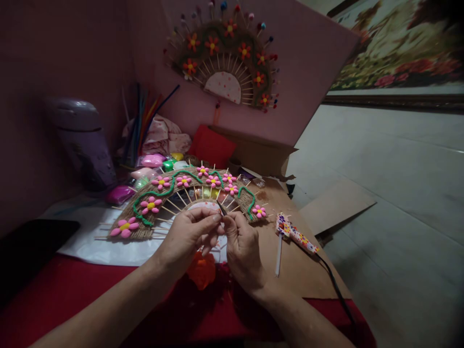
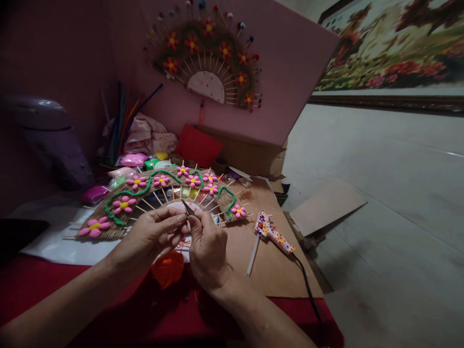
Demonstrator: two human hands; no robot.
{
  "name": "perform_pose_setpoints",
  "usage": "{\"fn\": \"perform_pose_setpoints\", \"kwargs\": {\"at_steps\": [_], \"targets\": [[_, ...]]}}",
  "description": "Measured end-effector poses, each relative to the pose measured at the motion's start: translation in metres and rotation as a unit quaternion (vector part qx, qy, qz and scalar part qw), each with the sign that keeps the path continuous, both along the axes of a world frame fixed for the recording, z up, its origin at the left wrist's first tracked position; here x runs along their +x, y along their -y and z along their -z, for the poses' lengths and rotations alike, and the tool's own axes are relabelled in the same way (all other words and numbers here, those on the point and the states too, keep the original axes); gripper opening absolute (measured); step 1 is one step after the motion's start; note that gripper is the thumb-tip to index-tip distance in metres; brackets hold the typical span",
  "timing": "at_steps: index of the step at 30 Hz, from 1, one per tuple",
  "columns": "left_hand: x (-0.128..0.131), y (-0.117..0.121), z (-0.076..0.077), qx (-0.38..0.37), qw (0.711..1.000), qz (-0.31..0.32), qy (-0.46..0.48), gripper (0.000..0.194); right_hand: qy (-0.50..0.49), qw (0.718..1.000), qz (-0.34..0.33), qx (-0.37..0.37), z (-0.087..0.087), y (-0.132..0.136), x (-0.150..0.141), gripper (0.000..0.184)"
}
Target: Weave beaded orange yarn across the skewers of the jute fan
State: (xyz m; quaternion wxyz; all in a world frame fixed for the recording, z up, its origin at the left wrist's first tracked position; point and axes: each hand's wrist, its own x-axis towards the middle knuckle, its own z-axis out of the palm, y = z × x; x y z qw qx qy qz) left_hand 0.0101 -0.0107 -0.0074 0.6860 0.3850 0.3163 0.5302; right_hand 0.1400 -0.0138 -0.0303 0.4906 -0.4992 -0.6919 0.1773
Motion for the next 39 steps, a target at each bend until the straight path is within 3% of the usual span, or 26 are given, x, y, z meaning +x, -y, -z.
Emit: {"fn": "perform_pose_setpoints", "kwargs": {"at_steps": [6,10,15,18,20,25,32,35,37,39], "targets": [[-0.002,0.000,-0.005,-0.043,0.999,-0.016,-0.001,0.015,-0.079,0.996,0.032,0.020,0.001,-0.009,0.007,0.037],[-0.004,-0.001,-0.007,-0.071,0.997,-0.038,-0.003,0.013,-0.057,0.998,0.033,0.014,0.000,-0.012,0.010,0.038],[-0.006,-0.004,-0.006,-0.037,0.992,-0.107,-0.050,0.016,-0.013,0.999,0.033,0.021,-0.013,-0.017,0.019,0.037],[-0.008,-0.004,-0.007,-0.006,0.983,-0.164,-0.079,0.017,0.051,0.998,0.035,0.011,-0.024,-0.020,0.032,0.030],[-0.009,-0.004,-0.008,0.018,0.977,-0.190,-0.095,0.017,0.137,0.990,-0.001,-0.016,-0.029,-0.019,0.042,0.022],[-0.010,-0.003,-0.012,0.061,0.968,-0.219,-0.107,0.011,0.316,0.945,-0.067,-0.057,-0.030,-0.007,0.061,0.012],[-0.010,-0.004,-0.008,0.084,0.968,-0.215,-0.095,0.008,0.393,0.915,-0.080,-0.055,-0.018,-0.001,0.064,0.010],[-0.009,-0.003,-0.009,0.065,0.973,-0.198,-0.101,0.011,0.352,0.930,-0.107,0.009,-0.021,-0.005,0.054,0.009],[-0.008,-0.001,-0.012,0.069,0.976,-0.178,-0.100,0.013,0.231,0.965,-0.120,0.035,-0.028,-0.007,0.043,0.015],[-0.007,0.001,-0.014,0.084,0.979,-0.164,-0.088,0.014,0.059,0.988,-0.144,-0.008,-0.036,-0.008,0.030,0.019]]}}
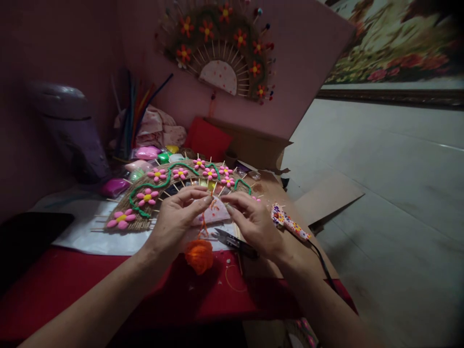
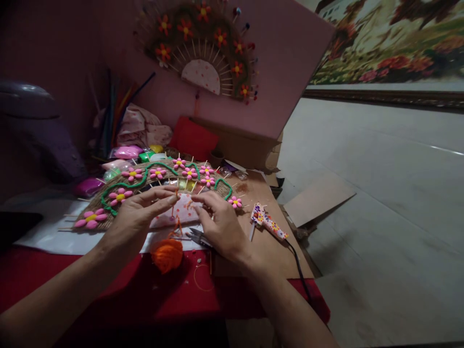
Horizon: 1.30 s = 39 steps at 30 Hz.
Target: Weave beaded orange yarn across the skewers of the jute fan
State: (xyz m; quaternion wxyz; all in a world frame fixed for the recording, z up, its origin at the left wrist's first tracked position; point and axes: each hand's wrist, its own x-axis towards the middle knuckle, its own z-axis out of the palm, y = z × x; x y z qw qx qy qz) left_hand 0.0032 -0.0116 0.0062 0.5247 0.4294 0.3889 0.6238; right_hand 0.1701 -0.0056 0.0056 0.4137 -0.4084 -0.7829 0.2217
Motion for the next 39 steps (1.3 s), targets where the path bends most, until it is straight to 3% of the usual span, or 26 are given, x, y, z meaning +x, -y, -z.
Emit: {"fn": "perform_pose_setpoints", "kwargs": {"at_steps": [2,4,7,10,12,15,18,20,22,24,27,30,32,35,39], "targets": [[0.001,0.001,-0.001,0.004,1.000,0.014,0.021,0.015,-0.121,0.980,-0.065,-0.144,-0.006,-0.001,-0.012,0.027],[0.002,0.001,0.000,-0.011,0.998,0.030,0.048,0.017,-0.182,0.934,-0.134,-0.277,-0.006,-0.001,-0.022,0.037],[0.002,0.001,0.001,-0.029,0.995,0.054,0.083,0.018,-0.247,0.891,-0.143,-0.353,0.000,-0.003,-0.029,0.032],[0.002,0.001,0.000,-0.050,0.991,0.076,0.103,0.020,-0.313,0.887,-0.092,-0.326,0.007,-0.005,-0.031,0.028],[0.001,0.000,0.000,-0.073,0.988,0.072,0.115,0.025,-0.318,0.901,-0.070,-0.285,0.009,-0.004,-0.030,0.026],[-0.002,-0.003,0.001,-0.089,0.990,0.005,0.107,0.024,-0.287,0.934,-0.037,-0.212,0.010,-0.001,-0.029,0.023],[-0.003,-0.003,0.003,-0.037,0.996,-0.077,0.038,0.016,-0.279,0.949,0.007,-0.147,0.012,-0.001,-0.028,0.020],[-0.002,0.001,0.004,0.030,0.996,-0.071,-0.033,0.013,-0.296,0.947,0.031,-0.122,0.014,-0.004,-0.027,0.019],[0.002,0.006,0.004,0.104,0.985,-0.023,-0.138,0.012,-0.316,0.941,0.042,-0.113,0.018,-0.009,-0.025,0.018],[0.006,0.011,0.005,0.189,0.943,0.047,-0.268,0.009,-0.334,0.935,0.045,-0.111,0.024,-0.014,-0.023,0.017],[0.012,0.013,0.014,0.282,0.839,0.128,-0.447,0.017,-0.348,0.930,0.049,-0.106,0.030,-0.020,-0.019,0.018],[0.019,0.013,0.024,0.303,0.742,0.130,-0.583,0.020,-0.333,0.937,0.053,-0.091,0.034,-0.021,-0.017,0.017],[0.022,0.012,0.030,0.302,0.695,0.120,-0.641,0.021,-0.322,0.942,0.050,-0.076,0.034,-0.020,-0.017,0.017],[0.025,0.013,0.033,0.294,0.652,0.116,-0.689,0.019,-0.316,0.946,0.038,-0.061,0.032,-0.016,-0.018,0.017],[0.026,0.014,0.034,0.291,0.642,0.130,-0.697,0.019,-0.305,0.951,0.034,-0.045,0.029,-0.012,-0.019,0.016]]}}
